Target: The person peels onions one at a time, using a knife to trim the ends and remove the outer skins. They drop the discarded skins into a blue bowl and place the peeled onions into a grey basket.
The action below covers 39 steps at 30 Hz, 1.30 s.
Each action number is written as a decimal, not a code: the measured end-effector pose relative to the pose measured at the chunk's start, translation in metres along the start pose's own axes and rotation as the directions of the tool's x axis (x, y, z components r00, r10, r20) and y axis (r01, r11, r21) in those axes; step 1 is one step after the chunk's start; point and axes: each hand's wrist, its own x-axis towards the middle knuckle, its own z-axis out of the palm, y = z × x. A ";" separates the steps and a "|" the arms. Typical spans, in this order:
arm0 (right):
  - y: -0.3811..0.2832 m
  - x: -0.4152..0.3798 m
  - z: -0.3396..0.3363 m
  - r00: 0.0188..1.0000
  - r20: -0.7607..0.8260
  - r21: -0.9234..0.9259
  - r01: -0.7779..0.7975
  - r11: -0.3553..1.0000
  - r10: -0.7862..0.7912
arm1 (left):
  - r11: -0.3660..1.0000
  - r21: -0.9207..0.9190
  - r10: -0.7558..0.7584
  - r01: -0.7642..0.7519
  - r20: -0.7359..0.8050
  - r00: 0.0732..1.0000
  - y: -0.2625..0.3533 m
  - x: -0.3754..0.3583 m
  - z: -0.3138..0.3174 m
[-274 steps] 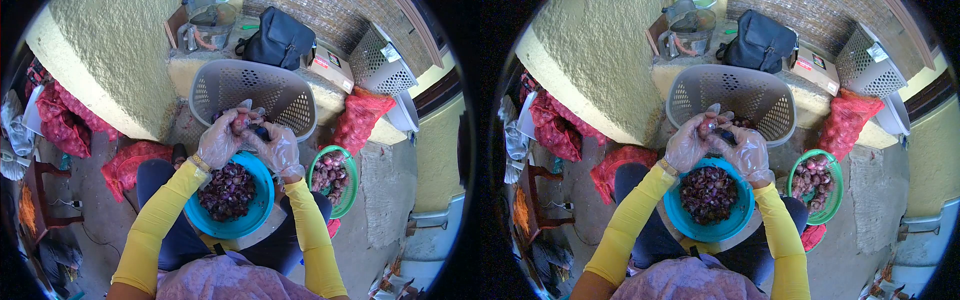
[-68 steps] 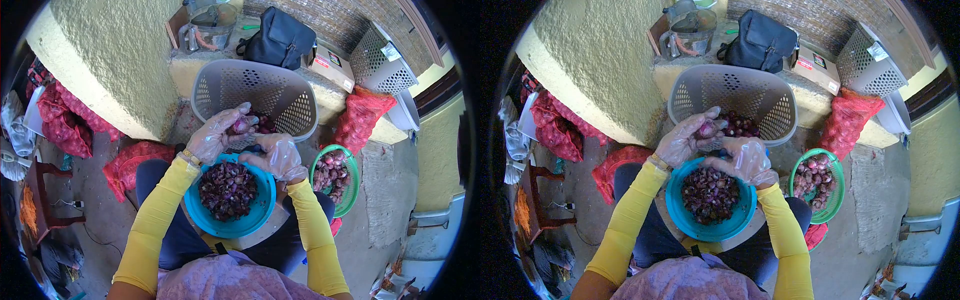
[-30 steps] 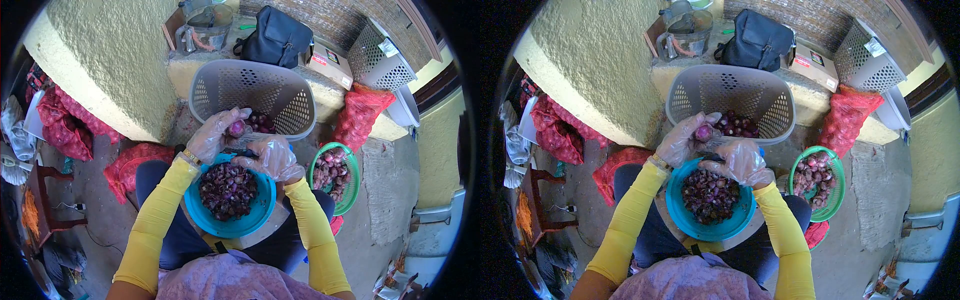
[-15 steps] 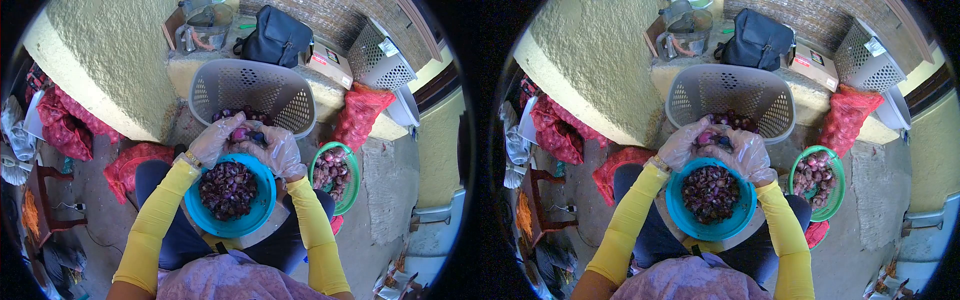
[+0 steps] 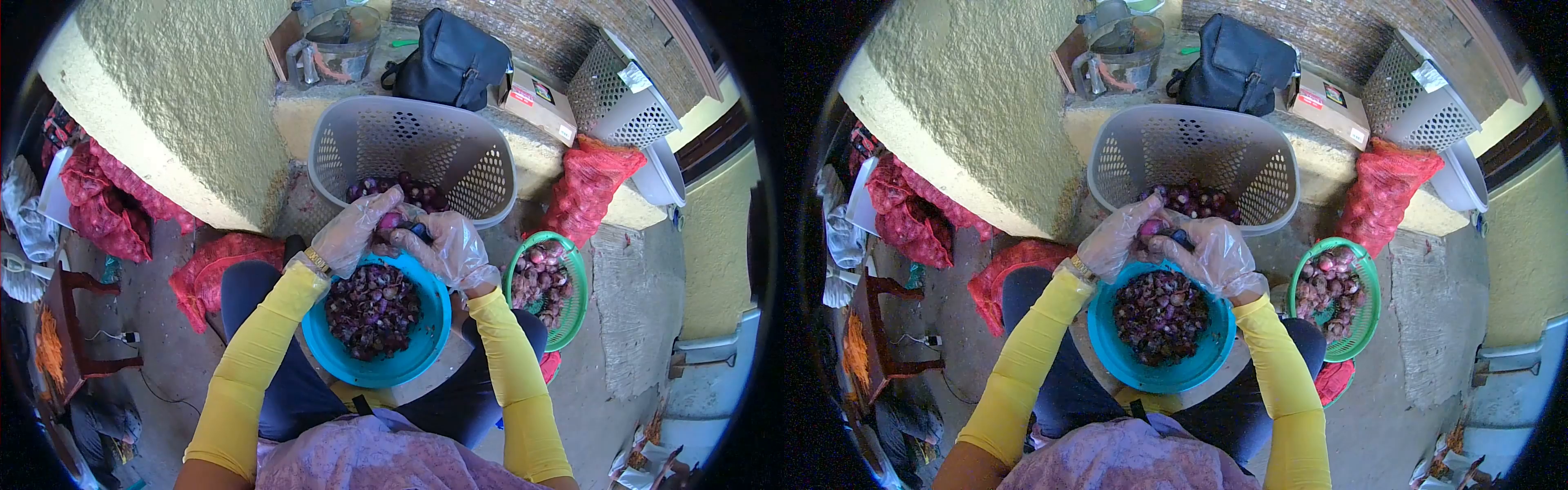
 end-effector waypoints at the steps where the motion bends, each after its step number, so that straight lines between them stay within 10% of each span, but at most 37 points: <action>1: -0.003 0.000 -0.002 0.999 0.020 -0.046 -0.031 0.998 0.031 | 1.000 0.000 0.000 0.000 0.000 1.000 -0.001 0.001 -0.001; 20: 0.008 -0.003 0.010 0.981 0.191 -0.481 0.117 0.869 -0.027 | 0.987 -0.135 0.074 -0.089 -0.113 0.991 -0.009 0.008 -0.011; 23: 0.004 -0.002 0.013 0.983 -0.133 -0.138 0.109 0.984 -0.128 | 0.985 -0.151 0.078 -0.086 -0.060 0.995 -0.005 0.004 -0.004; 26: 0.004 -0.002 0.005 0.986 -0.124 -0.355 0.059 0.933 -0.110 | 0.985 -0.153 0.068 -0.074 -0.045 0.997 -0.004 0.002 0.006; 39: 0.007 0.000 0.012 0.990 -0.106 -0.286 0.058 0.957 -0.091 | 0.997 -0.066 0.022 -0.025 -0.053 0.998 -0.011 0.006 -0.002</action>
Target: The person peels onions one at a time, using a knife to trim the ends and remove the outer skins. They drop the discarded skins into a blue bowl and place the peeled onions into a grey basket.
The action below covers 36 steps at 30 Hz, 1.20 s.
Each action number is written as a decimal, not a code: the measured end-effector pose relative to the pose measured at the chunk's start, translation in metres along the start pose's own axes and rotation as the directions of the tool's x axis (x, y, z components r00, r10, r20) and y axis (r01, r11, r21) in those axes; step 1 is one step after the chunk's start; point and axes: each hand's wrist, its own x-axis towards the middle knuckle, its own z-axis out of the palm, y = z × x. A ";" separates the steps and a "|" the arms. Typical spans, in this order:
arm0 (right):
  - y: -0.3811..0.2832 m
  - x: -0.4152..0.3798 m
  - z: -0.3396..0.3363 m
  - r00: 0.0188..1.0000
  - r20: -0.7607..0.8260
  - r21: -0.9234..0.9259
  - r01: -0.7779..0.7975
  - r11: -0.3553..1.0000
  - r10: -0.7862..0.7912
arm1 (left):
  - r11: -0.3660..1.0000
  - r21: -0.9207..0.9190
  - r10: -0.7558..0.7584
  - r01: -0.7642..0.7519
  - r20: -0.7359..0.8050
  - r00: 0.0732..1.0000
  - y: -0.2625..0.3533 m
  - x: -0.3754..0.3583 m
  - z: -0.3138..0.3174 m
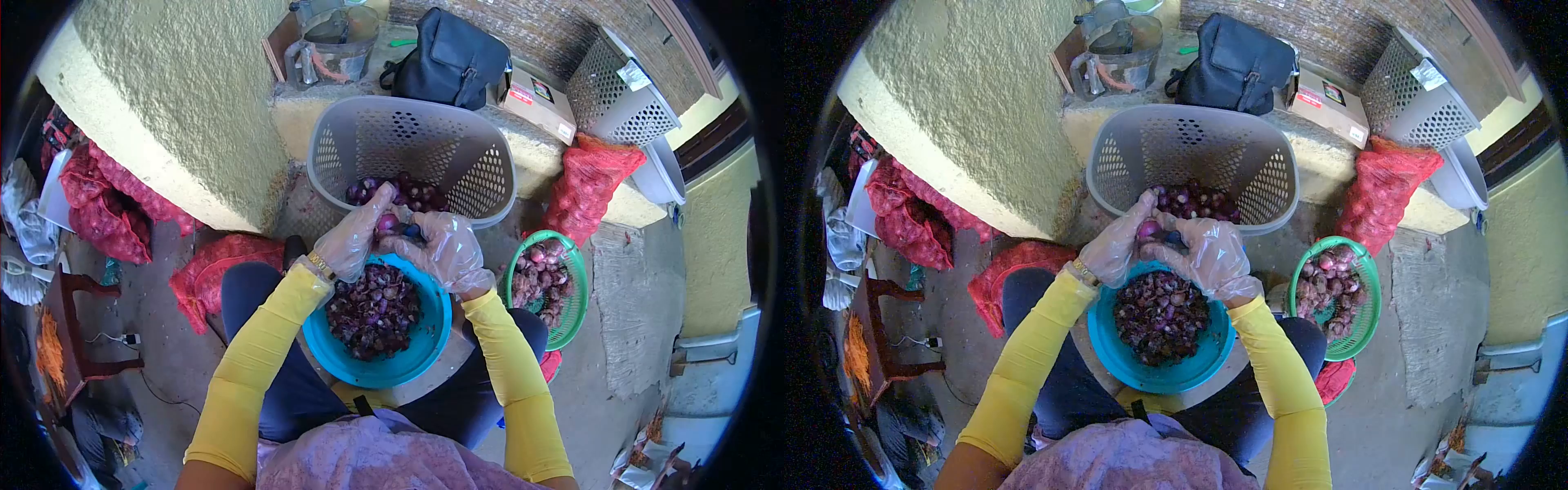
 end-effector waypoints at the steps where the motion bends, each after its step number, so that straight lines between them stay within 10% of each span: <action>1: -0.001 0.000 -0.002 0.998 0.048 0.019 -0.036 0.999 0.035 | 1.000 0.000 0.000 0.000 -0.001 1.000 -0.003 0.001 -0.003; 15: 0.014 -0.001 0.011 0.996 0.073 0.099 0.046 0.994 -0.053 | 0.999 0.044 -0.011 0.012 -0.014 1.000 -0.010 0.001 -0.006; 25: 0.005 -0.002 0.005 0.977 0.188 -0.226 0.139 0.964 -0.097 | 0.999 0.029 -0.027 0.026 0.014 1.000 -0.004 0.001 -0.008; 33: 0.009 0.000 -0.001 0.957 0.264 -0.217 0.180 0.959 -0.120 | 0.943 -0.324 0.064 -0.072 -0.036 0.997 -0.006 0.004 0.000; 36: 0.006 0.000 -0.001 0.999 0.001 0.027 0.048 0.998 -0.048 | 0.950 -0.305 0.068 -0.066 -0.005 0.998 -0.002 0.001 0.007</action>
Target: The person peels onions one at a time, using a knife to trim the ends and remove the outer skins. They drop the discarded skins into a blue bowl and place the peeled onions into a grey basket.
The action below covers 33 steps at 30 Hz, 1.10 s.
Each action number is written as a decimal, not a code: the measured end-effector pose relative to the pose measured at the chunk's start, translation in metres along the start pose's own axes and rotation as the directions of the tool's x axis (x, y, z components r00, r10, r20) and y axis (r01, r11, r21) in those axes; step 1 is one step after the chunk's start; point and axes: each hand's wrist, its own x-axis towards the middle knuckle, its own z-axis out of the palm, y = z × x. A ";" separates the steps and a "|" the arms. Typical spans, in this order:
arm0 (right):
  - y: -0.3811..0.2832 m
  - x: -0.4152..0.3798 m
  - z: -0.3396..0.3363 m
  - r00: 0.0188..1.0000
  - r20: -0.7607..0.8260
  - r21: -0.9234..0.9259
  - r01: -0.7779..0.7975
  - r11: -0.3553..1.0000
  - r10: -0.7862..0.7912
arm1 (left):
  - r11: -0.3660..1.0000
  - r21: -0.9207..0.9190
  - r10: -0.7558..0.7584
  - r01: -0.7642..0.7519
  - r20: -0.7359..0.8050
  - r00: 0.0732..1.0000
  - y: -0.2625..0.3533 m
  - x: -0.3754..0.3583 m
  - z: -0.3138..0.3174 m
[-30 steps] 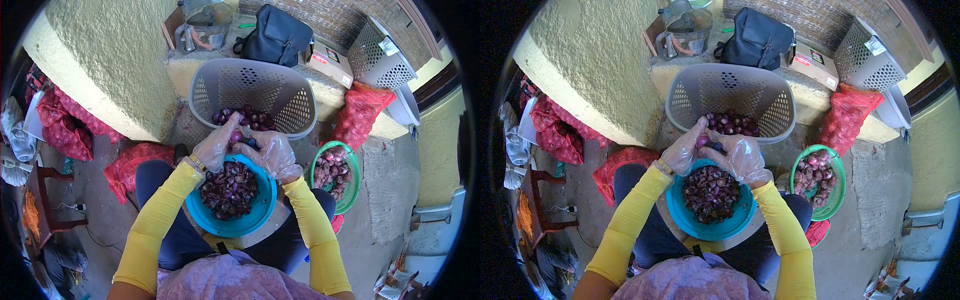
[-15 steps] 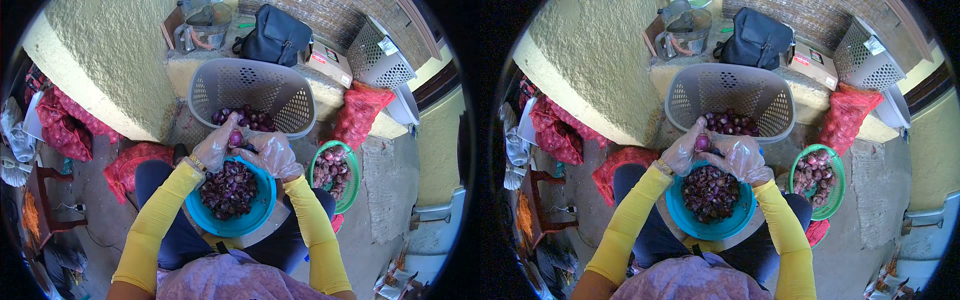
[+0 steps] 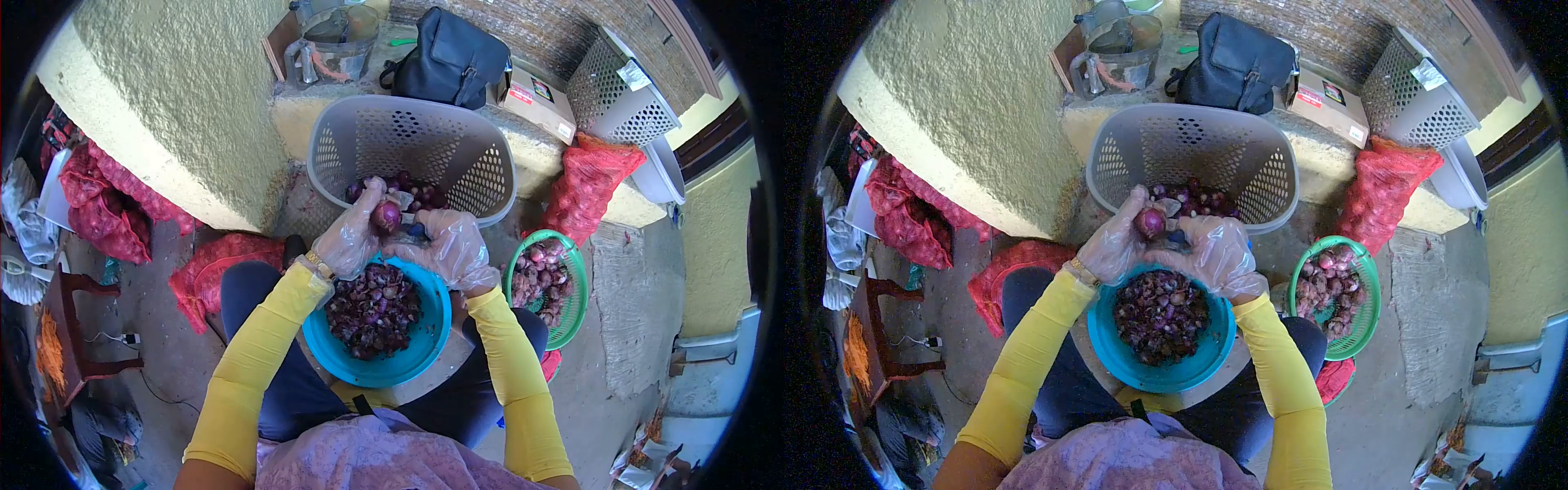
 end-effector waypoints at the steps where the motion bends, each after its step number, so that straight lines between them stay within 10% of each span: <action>1: 0.004 0.000 0.000 1.000 -0.022 -0.063 -0.014 0.998 0.013 | 1.000 0.000 -0.002 0.002 0.000 1.000 -0.001 0.001 -0.002; 18: 0.011 -0.002 0.010 0.994 0.060 -0.122 -0.083 0.989 0.090 | 0.982 0.177 -0.075 0.059 0.081 0.994 -0.009 0.010 -0.031; 33: 0.011 -0.004 0.004 0.967 0.201 -0.190 0.196 0.962 -0.158 | 0.994 0.105 0.008 -0.012 0.034 0.999 0.005 0.003 -0.019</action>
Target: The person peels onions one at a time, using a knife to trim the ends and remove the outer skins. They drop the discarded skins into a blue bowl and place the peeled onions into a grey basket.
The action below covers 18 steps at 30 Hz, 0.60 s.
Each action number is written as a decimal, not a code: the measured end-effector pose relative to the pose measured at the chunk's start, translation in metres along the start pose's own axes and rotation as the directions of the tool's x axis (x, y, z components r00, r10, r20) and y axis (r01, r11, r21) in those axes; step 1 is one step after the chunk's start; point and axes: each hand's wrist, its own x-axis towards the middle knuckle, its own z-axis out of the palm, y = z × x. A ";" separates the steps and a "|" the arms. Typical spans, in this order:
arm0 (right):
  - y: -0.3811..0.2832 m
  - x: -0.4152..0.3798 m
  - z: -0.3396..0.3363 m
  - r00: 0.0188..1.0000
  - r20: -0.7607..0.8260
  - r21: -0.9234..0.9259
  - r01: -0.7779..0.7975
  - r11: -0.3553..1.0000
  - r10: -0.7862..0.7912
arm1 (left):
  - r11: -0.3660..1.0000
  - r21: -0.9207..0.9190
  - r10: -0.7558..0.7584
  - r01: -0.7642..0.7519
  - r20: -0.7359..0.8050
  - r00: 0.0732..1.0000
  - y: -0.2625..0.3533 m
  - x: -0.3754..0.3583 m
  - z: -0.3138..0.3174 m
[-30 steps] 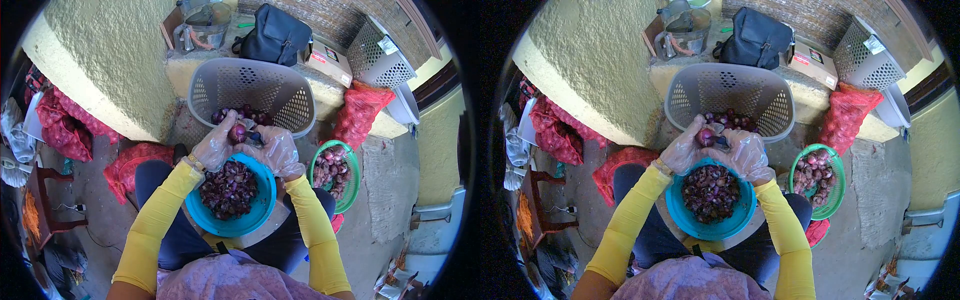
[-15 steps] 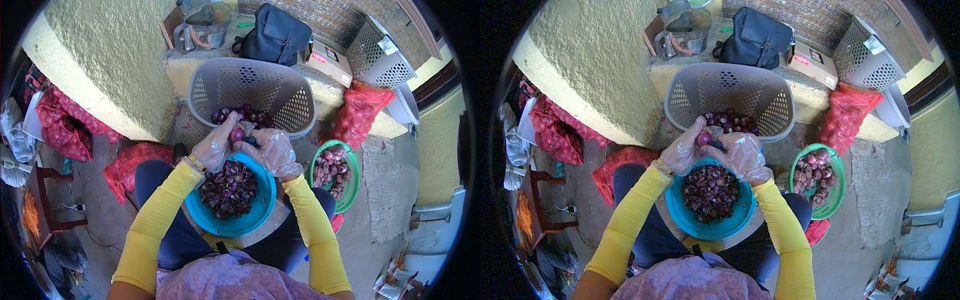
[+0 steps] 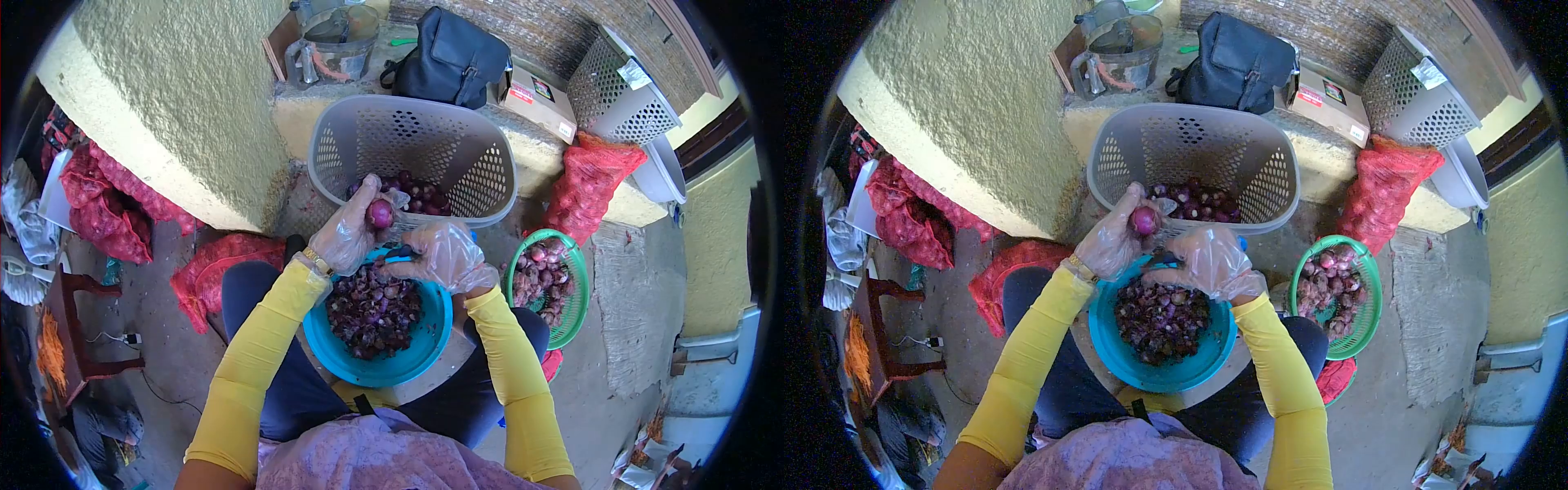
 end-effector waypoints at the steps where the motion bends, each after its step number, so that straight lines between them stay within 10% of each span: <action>1: -0.004 0.002 -0.010 0.998 0.033 -0.007 -0.048 0.999 0.048 | 1.000 -0.001 0.000 0.000 0.000 1.000 -0.001 0.001 0.001; 5: -0.004 0.002 -0.016 0.987 -0.105 0.290 -0.085 0.953 0.120 | 0.986 -0.165 0.007 -0.003 0.027 1.000 -0.004 0.005 0.001; 18: -0.003 0.004 -0.012 0.942 -0.266 0.185 -0.158 0.970 0.204 | 0.952 -0.274 0.126 -0.138 -0.059 0.990 0.001 0.004 0.009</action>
